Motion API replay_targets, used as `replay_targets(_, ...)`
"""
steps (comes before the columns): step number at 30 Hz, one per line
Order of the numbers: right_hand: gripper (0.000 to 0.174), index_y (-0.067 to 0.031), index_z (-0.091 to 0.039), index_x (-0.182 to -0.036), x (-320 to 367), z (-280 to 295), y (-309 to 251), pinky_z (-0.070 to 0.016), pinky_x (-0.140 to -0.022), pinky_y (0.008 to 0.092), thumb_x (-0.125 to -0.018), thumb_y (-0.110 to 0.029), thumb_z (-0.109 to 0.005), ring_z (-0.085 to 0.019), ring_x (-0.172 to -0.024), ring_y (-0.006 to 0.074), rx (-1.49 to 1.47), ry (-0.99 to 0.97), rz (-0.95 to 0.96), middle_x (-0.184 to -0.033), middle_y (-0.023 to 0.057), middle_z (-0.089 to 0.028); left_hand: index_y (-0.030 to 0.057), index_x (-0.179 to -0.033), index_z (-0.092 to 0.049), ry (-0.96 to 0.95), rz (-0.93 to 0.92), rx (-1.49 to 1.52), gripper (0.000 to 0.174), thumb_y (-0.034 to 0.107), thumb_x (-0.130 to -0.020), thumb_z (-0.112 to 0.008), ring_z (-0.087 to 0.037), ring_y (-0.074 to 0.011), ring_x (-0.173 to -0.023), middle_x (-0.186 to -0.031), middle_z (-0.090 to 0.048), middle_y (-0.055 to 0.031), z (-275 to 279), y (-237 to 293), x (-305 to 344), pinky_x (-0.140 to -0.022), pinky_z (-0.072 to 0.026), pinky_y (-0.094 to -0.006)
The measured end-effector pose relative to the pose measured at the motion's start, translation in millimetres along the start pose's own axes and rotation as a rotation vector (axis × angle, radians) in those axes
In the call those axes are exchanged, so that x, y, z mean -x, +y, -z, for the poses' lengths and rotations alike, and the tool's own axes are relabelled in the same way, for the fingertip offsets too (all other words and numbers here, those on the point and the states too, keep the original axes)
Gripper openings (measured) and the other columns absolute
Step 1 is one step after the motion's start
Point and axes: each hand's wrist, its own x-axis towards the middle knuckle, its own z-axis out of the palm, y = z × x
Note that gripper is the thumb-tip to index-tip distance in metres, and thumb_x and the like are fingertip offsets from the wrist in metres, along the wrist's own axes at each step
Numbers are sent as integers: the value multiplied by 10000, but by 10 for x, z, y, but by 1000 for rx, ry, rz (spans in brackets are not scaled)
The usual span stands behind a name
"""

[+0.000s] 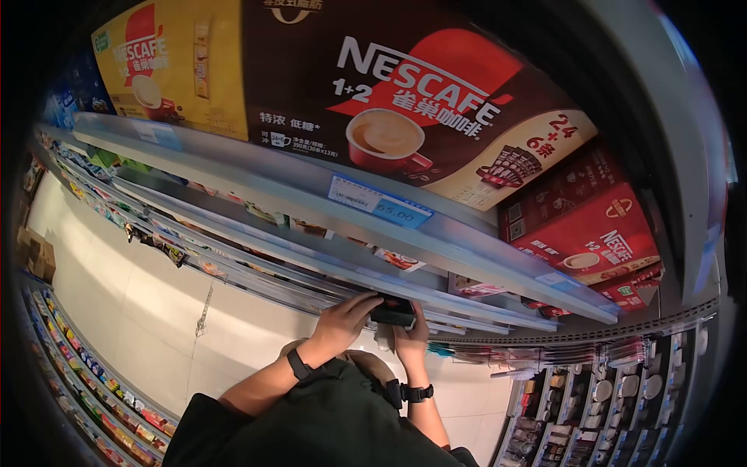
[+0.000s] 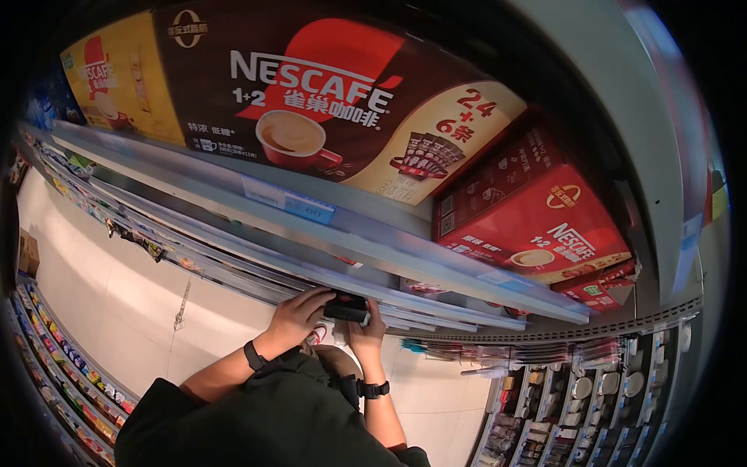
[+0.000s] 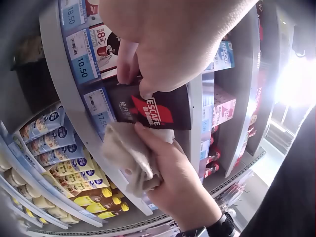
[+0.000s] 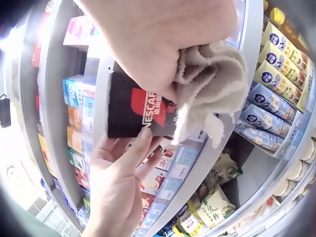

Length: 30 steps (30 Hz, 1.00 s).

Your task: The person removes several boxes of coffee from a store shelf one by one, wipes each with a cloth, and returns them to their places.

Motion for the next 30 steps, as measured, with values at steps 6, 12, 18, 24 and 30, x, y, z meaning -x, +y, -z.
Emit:
replay_targets(6, 434, 33, -594, -1302, -83, 50, -20, -524, -935, 298, -938, -98, -792, -653, -1076, 148, -90, -13, -81, -1214, 156, -726, 84, -1217, -693, 133, 148, 98, 264, 61, -955, -709, -728, -378, -941, -1114, -733, -158, -168, -188, -54, -769, -615, -427)
replay_targets(12, 404, 4, -603, -1274, -2, 55, -230, -520, -953, 311, -934, -94, -799, -647, -1097, 153, -182, 142, -40, -1220, 147, -738, 48, -1157, -688, 160, 192, 170, 206, 61, -956, -727, -724, -402, -904, -1051, -724, -195, -123, -294, -121, -725, -586, -428)
replay_targets(18, 429, 6, -661, -1292, 16, 140, -345, -520, -980, 321, -901, -81, -818, -668, -1102, 179, -194, -16, -58, -1258, 157, -732, 30, -1114, -685, 195, 137, 56, 206, 68, -925, -756, -730, -319, -802, -985, -709, -150, 95, -295, -214, -696, -588, -410)
replay_targets(24, 518, -11, -657, -1375, 28, 78, -402, -507, -1028, 326, -885, -76, -814, -673, -1201, 218, -179, -103, -24, -1320, 178, -716, 53, -1075, -674, 172, -3, -261, 216, 122, -898, -777, -692, -289, -731, -906, -675, -77, 251, -393, -177, -646, -573, -398)
replay_targets(30, 504, -10, -665, -1368, 47, 39, -470, -499, -1052, 341, -881, -69, -780, -676, -1219, 246, -162, -135, 82, -1320, 182, -717, 77, -996, -601, 216, -3, -362, 250, 186, -889, -800, -582, -253, -585, -700, -567, -48, 235, -458, -199, -536, -471, -399)
